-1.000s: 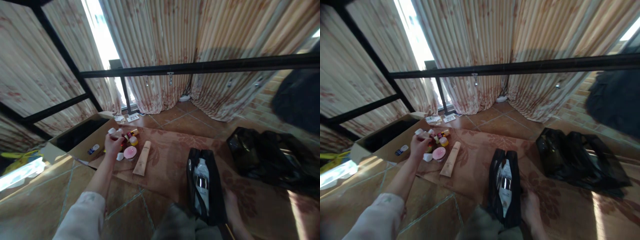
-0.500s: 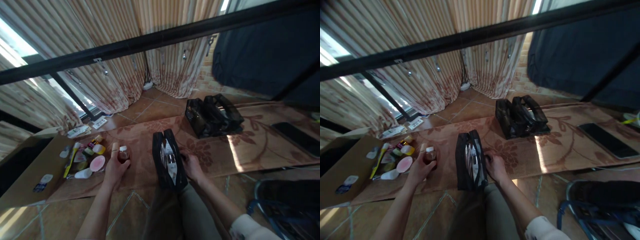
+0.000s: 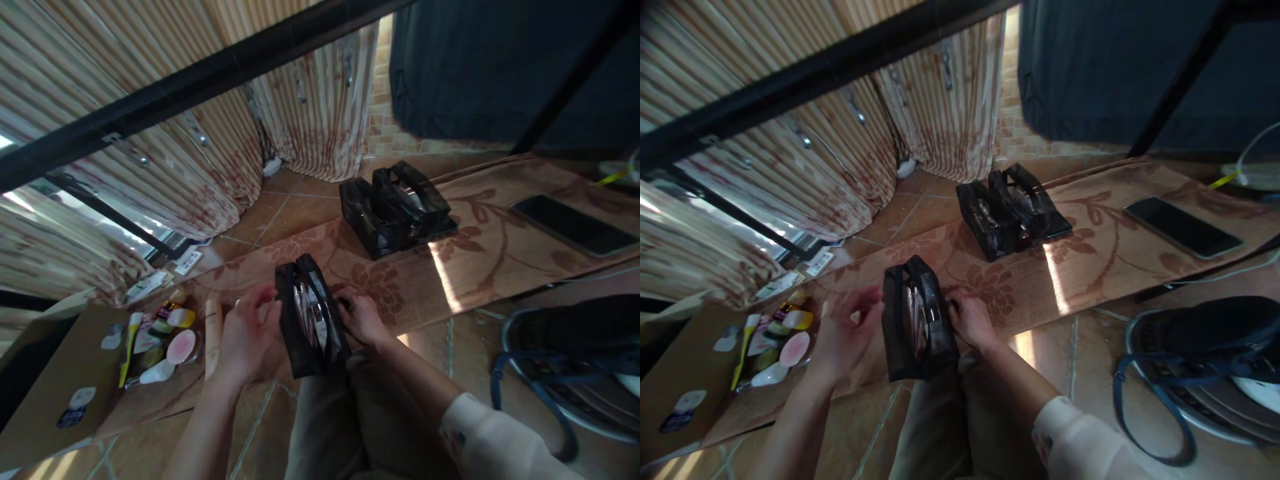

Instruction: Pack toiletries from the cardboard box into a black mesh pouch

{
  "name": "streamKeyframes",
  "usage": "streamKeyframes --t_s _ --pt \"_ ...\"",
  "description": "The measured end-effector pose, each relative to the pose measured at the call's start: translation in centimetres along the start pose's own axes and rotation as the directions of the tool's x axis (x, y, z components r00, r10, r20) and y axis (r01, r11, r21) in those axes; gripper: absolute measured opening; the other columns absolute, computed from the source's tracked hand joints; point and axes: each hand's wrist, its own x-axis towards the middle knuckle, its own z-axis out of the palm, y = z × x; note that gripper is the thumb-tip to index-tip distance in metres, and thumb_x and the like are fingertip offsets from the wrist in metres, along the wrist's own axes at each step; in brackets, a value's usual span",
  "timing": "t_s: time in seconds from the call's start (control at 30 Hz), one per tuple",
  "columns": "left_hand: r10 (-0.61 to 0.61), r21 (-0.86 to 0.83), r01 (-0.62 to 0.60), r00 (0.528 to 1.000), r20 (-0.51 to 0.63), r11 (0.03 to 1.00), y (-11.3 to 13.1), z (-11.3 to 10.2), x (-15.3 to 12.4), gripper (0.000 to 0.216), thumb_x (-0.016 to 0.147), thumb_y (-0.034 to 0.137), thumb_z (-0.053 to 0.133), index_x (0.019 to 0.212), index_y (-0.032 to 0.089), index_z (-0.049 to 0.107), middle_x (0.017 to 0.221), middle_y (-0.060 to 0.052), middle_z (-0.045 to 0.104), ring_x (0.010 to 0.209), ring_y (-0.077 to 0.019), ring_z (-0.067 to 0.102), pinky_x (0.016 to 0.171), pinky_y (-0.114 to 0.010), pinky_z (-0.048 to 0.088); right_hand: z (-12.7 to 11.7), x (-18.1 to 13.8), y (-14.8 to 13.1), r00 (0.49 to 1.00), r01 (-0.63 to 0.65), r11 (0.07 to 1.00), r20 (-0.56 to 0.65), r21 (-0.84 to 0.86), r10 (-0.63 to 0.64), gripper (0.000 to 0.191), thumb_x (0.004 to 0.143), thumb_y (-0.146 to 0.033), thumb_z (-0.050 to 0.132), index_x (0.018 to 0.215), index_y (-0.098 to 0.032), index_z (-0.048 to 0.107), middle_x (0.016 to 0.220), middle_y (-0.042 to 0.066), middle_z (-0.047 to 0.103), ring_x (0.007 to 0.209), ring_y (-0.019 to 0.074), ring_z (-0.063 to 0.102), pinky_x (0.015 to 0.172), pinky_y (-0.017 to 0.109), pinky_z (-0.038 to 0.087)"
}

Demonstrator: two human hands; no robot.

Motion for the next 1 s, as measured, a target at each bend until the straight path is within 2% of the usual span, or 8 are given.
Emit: streamKeyframes --t_s 0.1,0.17,0.27,0.4,0.5,0.63,0.83,1.0 --pt "0.221 0.167 -0.267 0.942 0.251 0.949 4.8 0.3 1.4 0.025 0.084 0.024 0.048 0.106 0.019 0.06 0.094 -0.006 0.067 0.093 -0.0207 0.06 0.083 -0.034 0.046 -0.1 0.0 0.0 1.0 0.001 1.0 -0.005 0.027 -0.001 0.02 0.081 -0.015 0.048 0.092 -0.022 0.064 0.092 0.002 0.065 0.081 0.0148 0.06 0.074 0.025 0.042" --pt "0.233 0.335 -0.355 0.906 0.354 0.873 6.5 1.1 2.4 0.019 0.081 0.022 0.049 0.093 0.016 0.063 0.087 -0.01 0.067 0.094 -0.0252 0.06 0.085 -0.039 0.044 -0.1 0.0 0.0 1.0 0.008 0.999 -0.013 0.038 -0.007 0.02 0.081 -0.014 0.048 0.091 -0.022 0.064 0.09 0.002 0.064 0.079 0.0143 0.059 0.073 0.025 0.041" --pt "0.153 0.463 -0.4 0.862 0.484 0.791 6.8 2.8 3.5 0.018 0.077 0.024 0.053 0.083 0.012 0.065 0.083 -0.015 0.066 0.093 -0.0294 0.06 0.084 -0.041 0.043 -0.2 0.1 -0.1 1.0 0.017 0.999 -0.02 0.041 -0.016 0.019 0.081 -0.014 0.049 0.089 -0.022 0.064 0.087 0.002 0.063 0.078 0.014 0.058 0.071 0.024 0.04" --pt "0.08 0.384 -0.337 0.832 0.55 0.859 5.2 5.0 4.1 0.025 0.076 0.027 0.055 0.093 0.01 0.063 0.09 -0.016 0.067 0.087 -0.0275 0.064 0.074 -0.033 0.046 -0.4 0.2 -0.2 1.0 0.021 0.997 -0.016 0.068 -0.02 0.018 0.083 -0.016 0.048 0.089 -0.022 0.064 0.087 0.002 0.064 0.08 0.0143 0.059 0.071 0.024 0.04" --pt "0.038 0.203 -0.175 0.839 0.543 0.963 4.3 6.2 4.1 0.033 0.08 0.024 0.053 0.11 0.011 0.055 0.085 -0.01 0.068 0.078 -0.0216 0.066 0.067 -0.027 0.046 -0.5 0.2 -0.2 1.0 0.006 0.995 -0.006 0.095 -0.005 0.019 0.083 -0.015 0.047 0.09 -0.022 0.064 0.088 0.002 0.064 0.08 0.0142 0.059 0.072 0.024 0.041" --pt "-0.062 0.1 0.012 0.857 0.512 0.995 4.0 6.9 4.0 0.054 0.074 0.019 0.059 0.125 0.01 0.042 0.083 -0.009 0.068 0.073 -0.0203 0.066 0.062 -0.025 0.046 -0.4 0.2 -0.1 1.0 -0.005 0.995 0.004 0.098 0.004 0.02 0.081 -0.015 0.047 0.091 -0.022 0.064 0.09 0.002 0.064 0.08 0.0146 0.06 0.072 0.025 0.042" --pt "0.034 -0.002 -0.04 0.823 0.567 0.999 4.0 6.9 4.1 0.015 0.075 0.015 0.055 0.087 0.012 0.063 0.081 -0.011 0.067 0.076 -0.0213 0.066 0.065 -0.026 0.048 -0.2 0.2 0.1 1.0 -0.009 0.997 0.015 0.072 0.008 0.021 0.08 -0.016 0.047 0.09 -0.022 0.064 0.091 0.002 0.065 0.08 0.0155 0.061 0.072 0.025 0.043" --pt "0.027 -0.055 0.002 0.848 0.529 0.998 3.6 6.7 4.1 0.022 0.072 0.018 0.06 0.093 0.013 0.064 0.086 -0.009 0.068 0.076 -0.0193 0.065 0.066 -0.025 0.049 -0.2 0.2 0.2 1.0 0.005 0.998 0.027 0.057 -0.007 0.022 0.08 -0.015 0.046 0.089 -0.022 0.065 0.089 0.003 0.065 0.081 0.0155 0.06 0.075 0.025 0.043"
